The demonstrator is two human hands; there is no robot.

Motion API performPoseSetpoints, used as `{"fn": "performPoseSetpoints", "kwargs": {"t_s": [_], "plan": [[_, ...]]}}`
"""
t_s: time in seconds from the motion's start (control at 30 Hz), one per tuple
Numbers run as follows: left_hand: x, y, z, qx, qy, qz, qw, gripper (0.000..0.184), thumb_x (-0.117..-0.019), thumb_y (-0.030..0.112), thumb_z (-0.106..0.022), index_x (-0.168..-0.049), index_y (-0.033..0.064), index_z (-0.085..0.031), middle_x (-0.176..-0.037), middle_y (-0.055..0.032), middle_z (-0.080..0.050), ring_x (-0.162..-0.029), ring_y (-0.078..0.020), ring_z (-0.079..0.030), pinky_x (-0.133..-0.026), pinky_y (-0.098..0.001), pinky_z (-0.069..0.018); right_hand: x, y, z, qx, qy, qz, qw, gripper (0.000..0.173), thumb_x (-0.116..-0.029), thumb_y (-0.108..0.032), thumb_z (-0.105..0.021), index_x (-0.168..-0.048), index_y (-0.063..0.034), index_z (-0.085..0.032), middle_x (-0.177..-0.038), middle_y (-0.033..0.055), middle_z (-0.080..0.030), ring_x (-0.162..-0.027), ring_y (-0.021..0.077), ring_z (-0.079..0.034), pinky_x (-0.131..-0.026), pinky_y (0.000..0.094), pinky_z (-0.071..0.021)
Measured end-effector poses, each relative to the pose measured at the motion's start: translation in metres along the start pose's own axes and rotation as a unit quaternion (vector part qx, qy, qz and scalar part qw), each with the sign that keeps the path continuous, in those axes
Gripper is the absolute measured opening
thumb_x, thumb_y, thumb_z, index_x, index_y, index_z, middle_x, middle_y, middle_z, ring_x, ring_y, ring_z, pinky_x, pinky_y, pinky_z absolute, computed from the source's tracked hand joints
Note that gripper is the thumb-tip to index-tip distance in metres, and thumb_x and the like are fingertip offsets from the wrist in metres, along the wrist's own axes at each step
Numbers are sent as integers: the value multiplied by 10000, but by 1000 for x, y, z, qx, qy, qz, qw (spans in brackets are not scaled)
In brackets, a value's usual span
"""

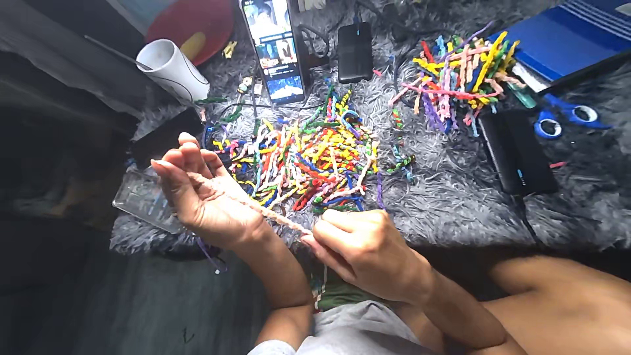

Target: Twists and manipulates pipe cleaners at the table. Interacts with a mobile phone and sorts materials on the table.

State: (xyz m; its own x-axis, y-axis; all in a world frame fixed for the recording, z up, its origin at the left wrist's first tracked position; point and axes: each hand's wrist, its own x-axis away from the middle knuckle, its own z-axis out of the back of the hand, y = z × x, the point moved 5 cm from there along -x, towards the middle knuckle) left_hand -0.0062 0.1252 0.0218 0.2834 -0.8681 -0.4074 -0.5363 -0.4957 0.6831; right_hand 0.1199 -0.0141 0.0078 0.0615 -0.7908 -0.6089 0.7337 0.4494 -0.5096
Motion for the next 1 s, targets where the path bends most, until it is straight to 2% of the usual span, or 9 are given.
{"fn": "performPoseSetpoints", "kwargs": {"t_s": [0.1,0.2,0.37,0.43,0.57,0.63,0.73,0.87,1.0], "plan": [[5,-5,-4,46,-11,22,999,495,-1123,166,-200,-936,145,-658,-859,37,-734,-945,-113,-716,-942,-312,-553,1,-5,-14,-84,-54,33,994,257,-983,-126,-568,-752,-54,-652,-626,61,-568,-536,185,-578,-462,315,-419],[4,-13,-7,76,-7,38,996,508,-1127,181,-239,-875,128,-677,-771,10,-731,-860,-130,-733,-906,-329,-573,0,-6,-18,-97,-53,32,993,255,-972,-124,-575,-736,-55,-642,-618,60,-557,-529,184,-571,-452,317,-405],[-9,-30,6,25,-36,122,991,457,-1137,319,-213,-956,212,-619,-894,69,-693,-919,-72,-682,-884,-271,-553,-5,32,18,1,-31,-26,999,269,-970,-163,-595,-731,-67,-673,-632,32,-574,-532,154,-570,-446,307,-420],[-20,-33,14,13,2,121,993,461,-1140,330,-166,-957,201,-569,-865,66,-665,-873,-64,-669,-833,-266,-557,-6,53,40,68,-33,-72,995,277,-980,-200,-594,-748,-75,-680,-637,36,-584,-525,170,-580,-436,343,-430],[-21,-32,18,19,38,111,993,469,-1139,301,-202,-908,180,-591,-838,41,-676,-863,-93,-681,-831,-293,-563,-16,100,96,222,-21,-222,949,358,-1056,-264,-554,-886,19,-692,-788,215,-663,-702,407,-663,-590,585,-486],[-18,-37,21,35,23,123,992,467,-1136,294,-211,-896,177,-594,-815,32,-671,-841,-106,-684,-835,-303,-568,-23,130,123,269,-16,-312,911,431,-1069,-305,-509,-979,68,-705,-930,329,-687,-901,545,-665,-748,719,-455],[-9,-46,23,39,-29,138,989,471,-1133,312,-181,-943,191,-595,-834,48,-659,-868,-97,-685,-880,-305,-563,-15,176,153,303,3,-414,858,433,-1054,-341,-528,-1122,51,-698,-1099,394,-650,-1076,630,-589,-838,805,-383],[-6,-55,23,45,-30,156,986,484,-1130,298,-191,-926,174,-612,-802,36,-671,-848,-104,-697,-868,-306,-568,7,191,172,310,42,-458,832,409,-1056,-303,-552,-1151,72,-685,-1118,408,-638,-1090,626,-582,-872,795,-382],[-4,-60,19,61,-18,173,983,475,-1128,272,-216,-901,152,-615,-757,20,-655,-795,-109,-688,-823,-298,-575,10,176,157,274,59,-446,850,388,-1055,-286,-552,-1147,62,-696,-1062,347,-667,-997,534,-628,-857,723,-417]]}}
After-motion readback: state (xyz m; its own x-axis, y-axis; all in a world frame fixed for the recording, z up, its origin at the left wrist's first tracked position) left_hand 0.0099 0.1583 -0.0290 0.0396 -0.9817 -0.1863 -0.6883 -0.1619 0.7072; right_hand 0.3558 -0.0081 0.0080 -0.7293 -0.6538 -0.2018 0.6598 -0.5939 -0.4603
